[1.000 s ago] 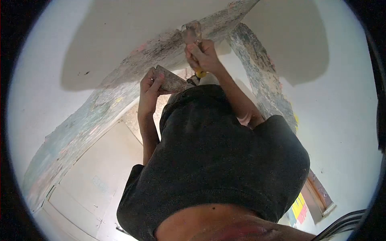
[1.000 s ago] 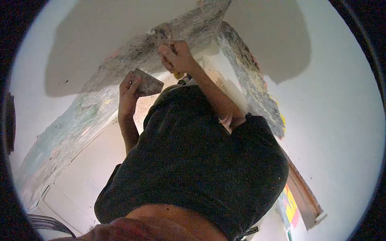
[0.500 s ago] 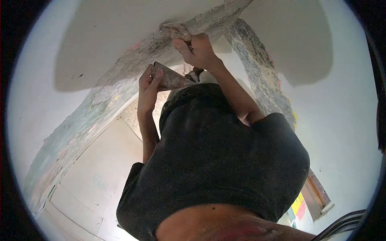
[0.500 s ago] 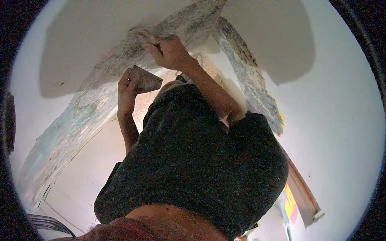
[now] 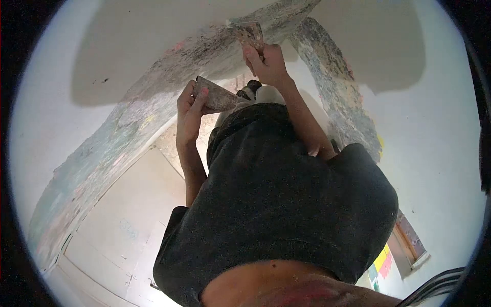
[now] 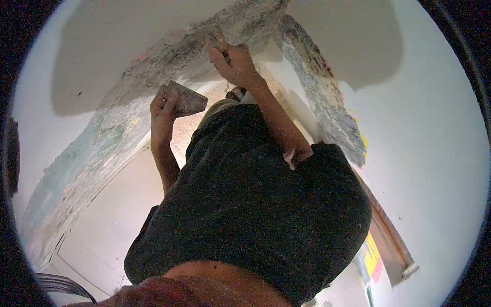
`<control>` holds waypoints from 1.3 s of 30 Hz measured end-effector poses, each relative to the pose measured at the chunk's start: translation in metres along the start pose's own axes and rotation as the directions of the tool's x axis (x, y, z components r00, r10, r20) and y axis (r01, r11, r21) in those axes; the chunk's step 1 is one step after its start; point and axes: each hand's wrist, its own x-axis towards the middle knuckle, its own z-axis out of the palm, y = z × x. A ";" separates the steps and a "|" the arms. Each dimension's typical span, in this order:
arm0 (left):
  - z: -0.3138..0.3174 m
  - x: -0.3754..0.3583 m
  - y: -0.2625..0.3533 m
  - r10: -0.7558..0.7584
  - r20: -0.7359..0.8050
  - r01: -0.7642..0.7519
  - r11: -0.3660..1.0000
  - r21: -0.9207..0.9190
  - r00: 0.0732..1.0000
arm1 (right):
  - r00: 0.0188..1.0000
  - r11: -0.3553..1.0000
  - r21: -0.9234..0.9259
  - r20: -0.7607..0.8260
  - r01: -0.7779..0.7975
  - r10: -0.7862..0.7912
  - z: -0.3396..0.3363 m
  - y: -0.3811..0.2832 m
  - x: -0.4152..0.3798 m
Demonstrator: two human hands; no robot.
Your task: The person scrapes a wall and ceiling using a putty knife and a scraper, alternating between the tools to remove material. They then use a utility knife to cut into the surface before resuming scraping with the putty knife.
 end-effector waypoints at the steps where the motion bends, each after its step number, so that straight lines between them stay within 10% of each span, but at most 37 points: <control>1: 0.001 -0.002 0.000 0.005 -0.005 -0.005 1.000 -0.004 1.000 | 1.000 0.999 0.035 -0.016 -0.002 0.002 0.002 0.002 0.001; 9: -0.008 -0.014 -0.009 0.016 -0.004 -0.016 1.000 -0.025 1.000 | 0.987 0.994 -0.039 -0.115 0.107 -0.110 0.009 0.006 0.008; 18: 0.000 -0.017 0.006 0.020 -0.024 -0.020 1.000 0.001 1.000 | 1.000 0.879 0.477 0.014 -0.020 0.015 0.018 -0.008 0.007; 21: -0.006 -0.017 0.002 0.025 -0.024 -0.026 0.999 -0.021 0.999 | 0.971 0.960 0.169 -0.120 0.225 -0.207 0.024 0.012 0.016; 27: -0.011 -0.011 -0.001 0.012 -0.003 -0.012 0.999 -0.034 1.000 | 0.997 0.802 0.594 0.076 -0.057 0.014 0.021 -0.010 0.013; 30: -0.010 -0.009 0.001 0.025 -0.022 -0.025 1.000 -0.008 0.999 | 0.999 0.923 0.384 0.005 0.029 -0.033 0.026 -0.006 0.014; 39: -0.013 -0.004 0.005 0.003 -0.019 -0.003 0.999 -0.038 1.000 | 0.995 0.749 0.658 0.015 -0.083 0.097 0.044 -0.030 0.001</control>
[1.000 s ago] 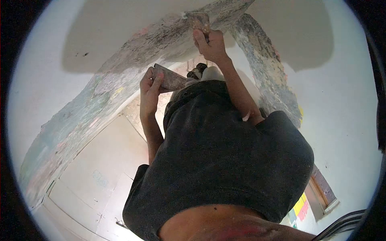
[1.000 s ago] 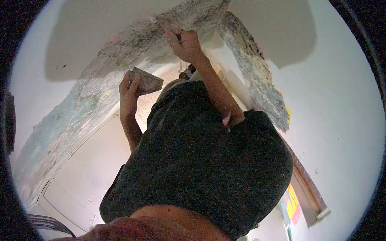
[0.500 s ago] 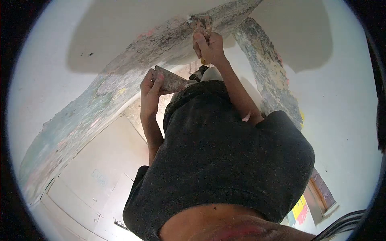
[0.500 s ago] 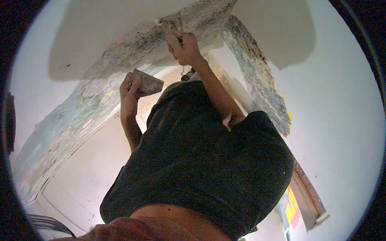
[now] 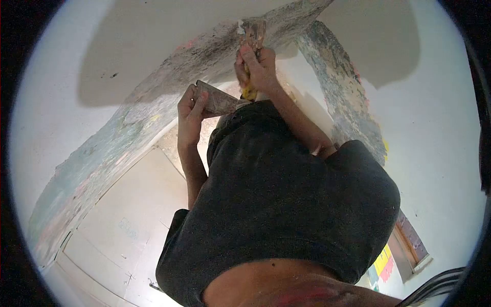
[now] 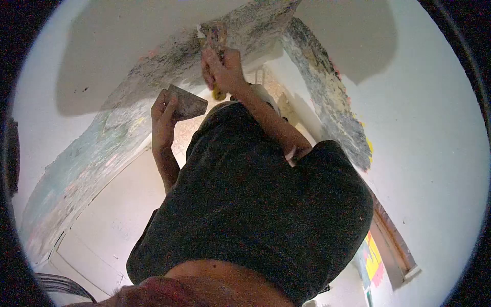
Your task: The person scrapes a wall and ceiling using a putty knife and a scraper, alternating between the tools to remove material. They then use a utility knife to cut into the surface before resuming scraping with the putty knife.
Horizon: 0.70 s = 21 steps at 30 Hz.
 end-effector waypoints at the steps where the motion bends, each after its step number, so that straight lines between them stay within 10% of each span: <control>1: 0.000 -0.001 0.000 0.000 0.007 0.000 1.000 -0.013 1.000 | 0.999 0.999 -0.020 -0.027 0.033 -0.033 0.004 0.003 0.000; 12: -0.009 -0.002 -0.005 0.021 -0.014 -0.021 0.999 0.025 1.000 | 0.983 0.855 -0.492 0.147 0.167 -0.107 -0.047 -0.016 0.023; 21: -0.003 0.000 0.000 0.009 -0.011 -0.009 1.000 0.006 1.000 | 0.988 0.981 -0.120 0.015 0.155 -0.154 0.000 0.000 0.008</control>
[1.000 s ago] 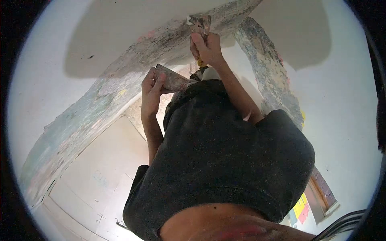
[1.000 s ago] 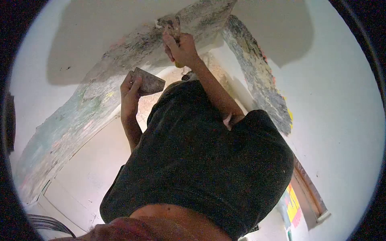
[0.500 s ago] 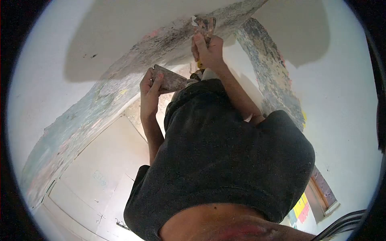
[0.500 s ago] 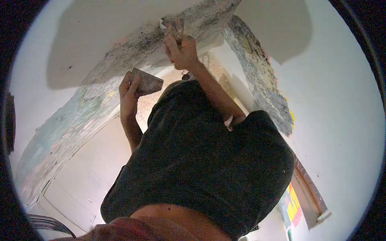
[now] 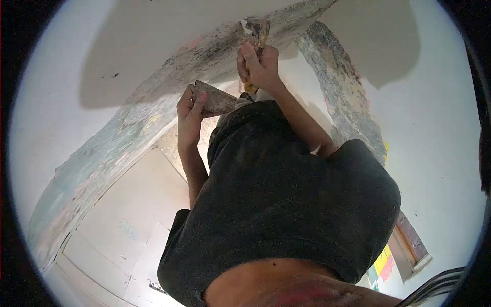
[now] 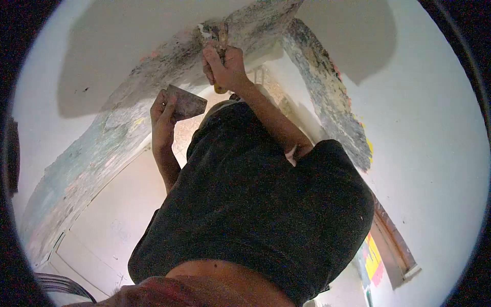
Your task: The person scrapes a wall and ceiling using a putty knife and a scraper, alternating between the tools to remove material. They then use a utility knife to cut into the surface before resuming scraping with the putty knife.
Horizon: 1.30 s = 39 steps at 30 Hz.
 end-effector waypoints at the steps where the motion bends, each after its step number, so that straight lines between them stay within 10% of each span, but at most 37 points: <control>1: 0.001 -0.001 0.002 -0.014 -0.008 0.014 1.000 0.001 1.000 | 0.999 0.999 0.021 -0.019 -0.032 0.032 0.001 0.004 0.000; 22: -0.003 0.005 -0.005 0.013 0.000 -0.013 1.000 0.004 1.000 | 0.966 0.986 0.020 0.203 -0.166 0.158 -0.027 -0.017 0.013; 28: 0.005 0.008 0.001 0.032 -0.045 -0.032 0.999 -0.004 0.998 | 0.994 0.947 -0.319 0.086 -0.031 0.062 -0.024 -0.011 0.012; 31: 0.001 0.009 -0.004 0.012 -0.015 -0.012 1.000 0.001 1.000 | 0.963 0.987 0.083 0.246 -0.137 0.113 -0.024 -0.022 0.016; 34: 0.001 0.007 -0.004 0.039 -0.007 -0.038 0.999 0.004 0.999 | 0.968 0.915 -0.379 0.247 0.140 -0.046 -0.014 -0.040 0.040; 39: -0.010 -0.004 0.000 0.044 -0.076 -0.047 0.998 -0.042 0.996 | 0.985 0.945 -0.320 0.125 -0.072 0.118 -0.057 -0.006 0.005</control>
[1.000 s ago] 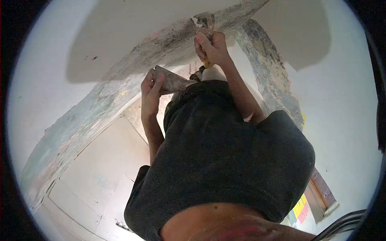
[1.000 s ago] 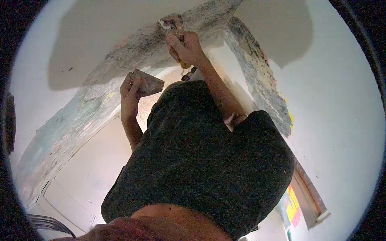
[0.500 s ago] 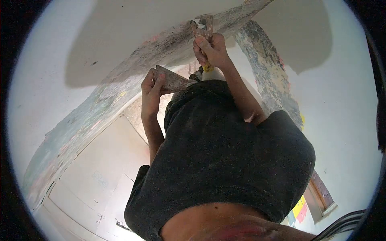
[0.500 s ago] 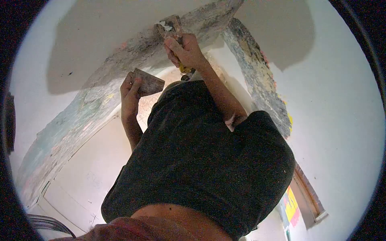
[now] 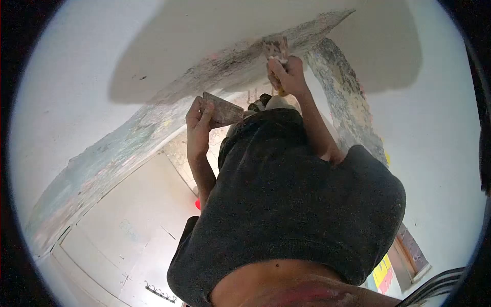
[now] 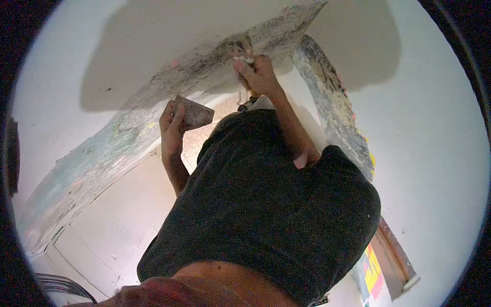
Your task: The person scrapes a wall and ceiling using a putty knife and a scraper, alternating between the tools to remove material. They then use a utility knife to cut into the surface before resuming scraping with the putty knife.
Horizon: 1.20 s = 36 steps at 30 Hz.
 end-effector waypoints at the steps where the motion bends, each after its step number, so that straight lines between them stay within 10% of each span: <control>1: -0.005 0.000 -0.003 0.012 0.008 -0.012 1.000 -0.016 1.000 | 0.998 0.998 0.017 -0.007 -0.059 0.059 -0.001 0.003 -0.006; 4: -0.007 -0.001 -0.004 0.002 -0.014 -0.002 1.000 -0.004 1.000 | 0.996 0.962 -0.270 -0.092 -0.028 0.003 -0.002 0.004 -0.008; 36: 0.003 -0.025 -0.013 -0.013 0.009 0.013 1.000 0.001 1.000 | 0.999 0.995 -0.102 -0.054 -0.002 -0.004 0.011 -0.015 0.001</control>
